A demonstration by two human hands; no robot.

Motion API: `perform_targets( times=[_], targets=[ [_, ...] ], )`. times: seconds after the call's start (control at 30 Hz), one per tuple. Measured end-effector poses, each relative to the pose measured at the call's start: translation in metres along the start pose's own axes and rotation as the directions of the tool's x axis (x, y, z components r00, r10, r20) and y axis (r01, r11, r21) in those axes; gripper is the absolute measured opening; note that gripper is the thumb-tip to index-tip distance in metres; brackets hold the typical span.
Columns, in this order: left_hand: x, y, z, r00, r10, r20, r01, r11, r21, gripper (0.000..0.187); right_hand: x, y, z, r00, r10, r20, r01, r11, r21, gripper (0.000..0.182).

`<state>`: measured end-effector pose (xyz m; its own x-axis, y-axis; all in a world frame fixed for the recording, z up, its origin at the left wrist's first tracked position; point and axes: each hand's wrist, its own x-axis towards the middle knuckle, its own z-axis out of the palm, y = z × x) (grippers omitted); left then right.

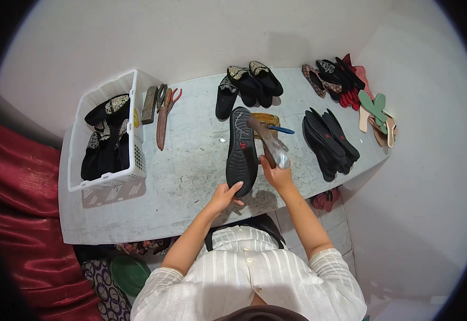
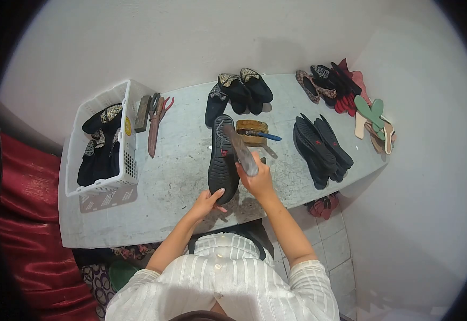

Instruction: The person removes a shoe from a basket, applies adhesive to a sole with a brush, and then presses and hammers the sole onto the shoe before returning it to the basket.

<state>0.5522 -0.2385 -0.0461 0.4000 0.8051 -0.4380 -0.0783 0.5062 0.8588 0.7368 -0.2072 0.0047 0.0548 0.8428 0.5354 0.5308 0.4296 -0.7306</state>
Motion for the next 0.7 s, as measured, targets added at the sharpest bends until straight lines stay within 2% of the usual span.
perform_targets(
  times=[0.03,0.1,0.13,0.2,0.23,0.3,0.33,0.4,0.43,0.57,0.63,0.67,0.7],
  targets=[
    [0.001,-0.002,-0.001,1.0,-0.003,0.005,0.003,1.0,0.002,0.042,-0.003,0.003,0.001,1.0,0.001,-0.001,-0.001,1.0,-0.001,0.031],
    [0.003,-0.004,-0.002,1.0,-0.003,0.01,0.003,1.0,0.002,0.042,-0.005,0.005,0.003,0.938,0.302,0.168,-0.256,0.933,-0.252,0.029],
    [0.003,-0.007,-0.003,1.0,-0.007,0.021,0.007,1.0,0.002,0.042,-0.005,-0.006,-0.001,0.937,0.305,0.168,-0.258,0.933,-0.253,0.029],
    [0.005,-0.005,-0.003,1.0,0.0,0.027,0.0,1.0,0.003,0.042,0.001,-0.028,-0.01,0.982,0.174,0.072,-0.178,0.983,0.048,0.029],
    [0.004,-0.004,-0.002,1.0,0.008,0.013,-0.008,1.0,0.002,0.042,-0.002,-0.023,-0.01,0.982,0.172,0.074,-0.176,0.983,0.05,0.029],
    [0.002,-0.003,-0.002,1.0,0.014,-0.004,-0.014,1.0,-0.002,0.042,-0.014,-0.011,-0.013,0.995,-0.043,0.085,0.04,0.998,0.045,0.029],
    [0.0,-0.001,-0.001,1.0,0.006,0.001,-0.006,1.0,0.008,0.042,-0.02,-0.009,-0.012,0.995,-0.043,0.087,0.039,0.998,0.044,0.029],
    [0.0,0.0,-0.001,1.0,0.001,0.008,-0.001,1.0,0.017,0.041,-0.024,-0.013,-0.012,0.925,0.248,0.289,-0.197,0.961,-0.194,0.028],
    [0.0,-0.001,-0.002,1.0,-0.016,0.011,0.016,0.999,0.04,0.04,-0.024,-0.022,-0.015,0.942,0.216,0.257,-0.215,0.976,-0.03,0.028],
    [-0.001,0.003,-0.002,1.0,-0.016,0.02,0.016,1.0,0.02,0.038,-0.03,-0.023,-0.027,0.965,0.131,0.228,-0.121,0.991,-0.056,0.028],
    [-0.002,0.004,0.0,1.0,-0.015,0.013,0.015,1.0,0.009,0.038,-0.037,-0.011,-0.024,0.963,-0.134,0.235,0.137,0.991,0.006,0.03],
    [-0.002,0.005,0.001,1.0,-0.009,0.007,0.009,1.0,-0.002,0.037,-0.042,-0.008,-0.021,0.963,-0.134,0.233,0.136,0.991,0.007,0.03],
    [-0.002,0.005,0.001,1.0,-0.008,0.007,0.008,1.0,-0.002,0.037,-0.043,-0.011,-0.018,0.95,0.034,0.309,0.004,0.993,-0.119,0.03]
  ],
)
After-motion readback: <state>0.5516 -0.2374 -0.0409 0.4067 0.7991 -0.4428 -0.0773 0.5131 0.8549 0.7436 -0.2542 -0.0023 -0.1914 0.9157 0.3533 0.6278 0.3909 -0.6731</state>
